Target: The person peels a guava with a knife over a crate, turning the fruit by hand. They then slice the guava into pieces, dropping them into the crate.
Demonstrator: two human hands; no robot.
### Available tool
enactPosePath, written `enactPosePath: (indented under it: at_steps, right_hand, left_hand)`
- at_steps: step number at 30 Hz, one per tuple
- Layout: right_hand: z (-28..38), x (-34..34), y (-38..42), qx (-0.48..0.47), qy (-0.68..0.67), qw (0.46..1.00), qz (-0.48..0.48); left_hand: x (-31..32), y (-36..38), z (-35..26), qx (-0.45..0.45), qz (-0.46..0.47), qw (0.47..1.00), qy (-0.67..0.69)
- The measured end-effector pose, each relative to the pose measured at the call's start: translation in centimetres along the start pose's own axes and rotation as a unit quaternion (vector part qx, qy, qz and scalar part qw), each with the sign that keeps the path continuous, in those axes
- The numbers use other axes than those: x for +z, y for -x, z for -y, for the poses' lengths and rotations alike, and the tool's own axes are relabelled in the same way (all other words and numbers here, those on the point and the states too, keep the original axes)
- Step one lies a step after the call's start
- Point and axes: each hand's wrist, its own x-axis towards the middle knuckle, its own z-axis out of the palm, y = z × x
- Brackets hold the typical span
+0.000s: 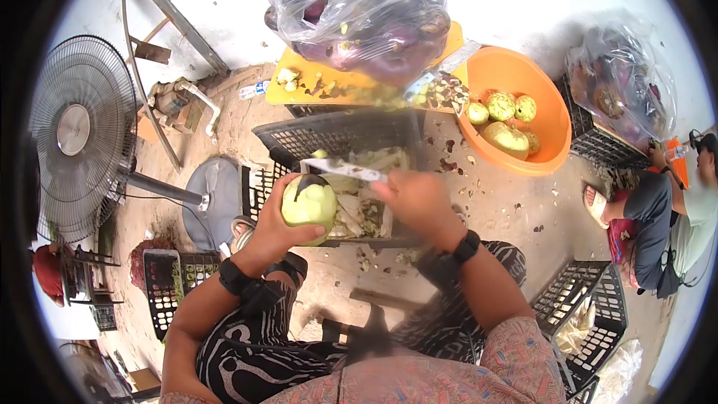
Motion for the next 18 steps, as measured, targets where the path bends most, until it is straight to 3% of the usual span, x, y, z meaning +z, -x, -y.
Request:
enactPosePath:
  at_steps: [1, 5, 8, 9, 12, 18]
  right_hand:
    - [-0.4, 0.2, 0.1, 0.036, -0.006, 0.999, -0.011]
    - [0.7, -0.3, 0.5, 0.079, -0.018, 0.996, 0.033]
    - [2.8, -0.5, 0.5, -0.089, -0.047, 0.995, 0.028]
    - [3.1, -0.7, 0.6, -0.092, -0.049, 0.994, 0.029]
    - [3.6, -1.0, 0.5, -0.136, -0.035, 0.989, 0.047]
    - [3.3, -1.5, 0.6, -0.126, -0.009, 0.991, 0.039]
  left_hand:
    - [-0.1, 0.1, 0.4, 0.045, -0.014, 0.997, -0.064]
    - [0.5, -0.1, 0.5, 0.040, -0.026, 0.998, -0.044]
    - [0.5, -0.1, 0.4, 0.041, -0.032, 0.987, -0.153]
    - [0.5, -0.1, 0.3, 0.058, -0.043, 0.972, -0.224]
    - [0.2, -0.1, 1.2, 0.063, -0.060, 0.976, -0.201]
    - [0.2, -0.3, 1.3, 0.048, -0.065, 0.976, -0.203]
